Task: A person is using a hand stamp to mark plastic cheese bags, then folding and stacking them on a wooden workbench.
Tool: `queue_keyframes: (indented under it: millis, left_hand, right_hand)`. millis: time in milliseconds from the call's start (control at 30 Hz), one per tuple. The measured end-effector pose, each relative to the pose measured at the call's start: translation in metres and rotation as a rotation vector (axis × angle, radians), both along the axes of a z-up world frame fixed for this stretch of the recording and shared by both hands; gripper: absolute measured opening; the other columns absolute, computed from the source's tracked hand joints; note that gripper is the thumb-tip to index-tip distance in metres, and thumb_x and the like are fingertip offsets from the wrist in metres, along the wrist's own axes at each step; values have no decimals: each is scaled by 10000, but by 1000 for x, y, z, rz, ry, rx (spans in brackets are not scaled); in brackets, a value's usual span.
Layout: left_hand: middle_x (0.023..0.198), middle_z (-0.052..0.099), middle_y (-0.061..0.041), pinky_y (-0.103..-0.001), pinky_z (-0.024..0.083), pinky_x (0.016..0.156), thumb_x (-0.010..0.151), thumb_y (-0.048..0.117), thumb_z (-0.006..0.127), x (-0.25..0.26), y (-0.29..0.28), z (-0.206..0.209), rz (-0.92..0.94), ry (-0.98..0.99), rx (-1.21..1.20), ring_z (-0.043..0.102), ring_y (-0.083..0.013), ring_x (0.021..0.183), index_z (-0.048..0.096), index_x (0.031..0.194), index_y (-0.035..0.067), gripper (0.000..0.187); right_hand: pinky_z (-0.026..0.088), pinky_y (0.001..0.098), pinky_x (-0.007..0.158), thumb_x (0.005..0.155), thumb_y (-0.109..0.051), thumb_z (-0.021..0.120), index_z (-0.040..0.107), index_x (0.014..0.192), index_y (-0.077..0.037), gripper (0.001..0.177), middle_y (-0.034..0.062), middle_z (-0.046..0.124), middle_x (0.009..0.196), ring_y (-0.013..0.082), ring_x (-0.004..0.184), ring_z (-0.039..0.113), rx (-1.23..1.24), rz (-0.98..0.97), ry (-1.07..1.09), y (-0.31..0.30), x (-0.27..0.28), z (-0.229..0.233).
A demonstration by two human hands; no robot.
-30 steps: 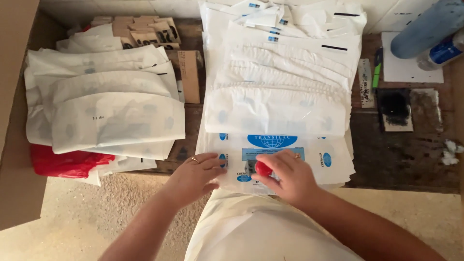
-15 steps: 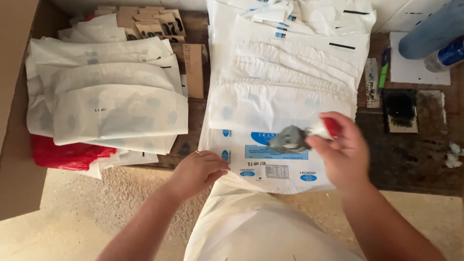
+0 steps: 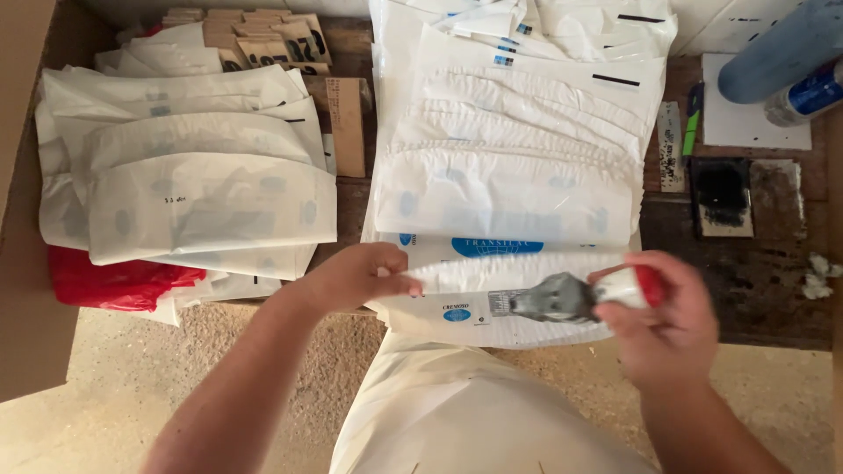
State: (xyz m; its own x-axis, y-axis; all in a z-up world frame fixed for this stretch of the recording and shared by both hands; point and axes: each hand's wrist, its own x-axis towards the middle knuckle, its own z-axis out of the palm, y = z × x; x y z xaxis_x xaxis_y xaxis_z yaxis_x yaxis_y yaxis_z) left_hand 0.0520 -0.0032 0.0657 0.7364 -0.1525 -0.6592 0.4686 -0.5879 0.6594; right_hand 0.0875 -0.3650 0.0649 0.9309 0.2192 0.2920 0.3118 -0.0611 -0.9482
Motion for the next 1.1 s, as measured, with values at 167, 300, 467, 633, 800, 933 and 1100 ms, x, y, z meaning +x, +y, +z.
queue_keyframes:
  millis: [167, 300, 467, 633, 800, 933, 1100]
  left_hand:
    - [1051, 714, -60, -462, 568, 874, 990, 461, 675, 19, 11, -49, 381, -703, 304, 714, -295, 1009, 682, 1156, 177, 329]
    - [1207, 606, -81, -376, 559, 941, 914, 155, 840, 16, -17, -14, 323, -1286, 572, 640, -278, 1156, 628, 1209, 82, 370]
    - [1212, 667, -127, -510, 525, 927, 813, 383, 804, -32, -34, -35, -662, -751, 274, 569, -377, 1270, 652, 1224, 98, 523]
    - [1231, 646, -25, -458, 463, 997, 762, 351, 814, -70, -10, -84, -549, -923, 331, 566, -295, 1281, 668, 1154, 197, 446]
    - [983, 750, 77, -365, 563, 810, 941, 290, 683, -64, -1, -77, -268, -852, 146, 716, -222, 1003, 751, 961, 262, 76]
    - [990, 771, 24, -404, 582, 766, 904, 303, 724, -36, -8, -39, 63, -579, 88, 730, -263, 887, 750, 994, 270, 99]
    - [946, 774, -116, -405, 629, 831, 1013, 206, 607, 11, -10, -47, 458, -492, -109, 803, -258, 869, 661, 1197, 136, 204]
  right_hand:
    - [594, 341, 761, 717, -150, 917, 727, 1150, -52, 483, 101, 744, 903, 248, 813, 752, -366, 161, -194, 45, -2, -33]
    - [608, 373, 718, 770, -151, 880, 721, 1170, -81, 436, 108, 724, 860, 258, 759, 723, -409, 293, -425, 77, 4, -70]
    - [617, 389, 744, 825, -241, 852, 684, 1274, -152, 487, 108, 701, 974, 325, 906, 731, -523, 292, -284, 89, 29, -70]
    - [614, 271, 787, 776, -70, 879, 676, 1272, -65, 536, 91, 725, 1033, 163, 940, 718, -140, 164, 126, 62, 46, -46]
    - [599, 202, 793, 804, 28, 813, 616, 1303, -15, 538, 43, 683, 1047, 59, 906, 645, 35, 52, 241, 12, 44, -51]
    - [572, 194, 811, 804, 31, 778, 586, 1337, 16, 567, 70, 616, 1041, 64, 852, 636, 12, -19, 161, 10, 24, -20]
    - [552, 307, 900, 696, -52, 886, 658, 1252, 42, 608, 147, 701, 973, 229, 922, 737, -203, 32, -3, 25, 11, -24]
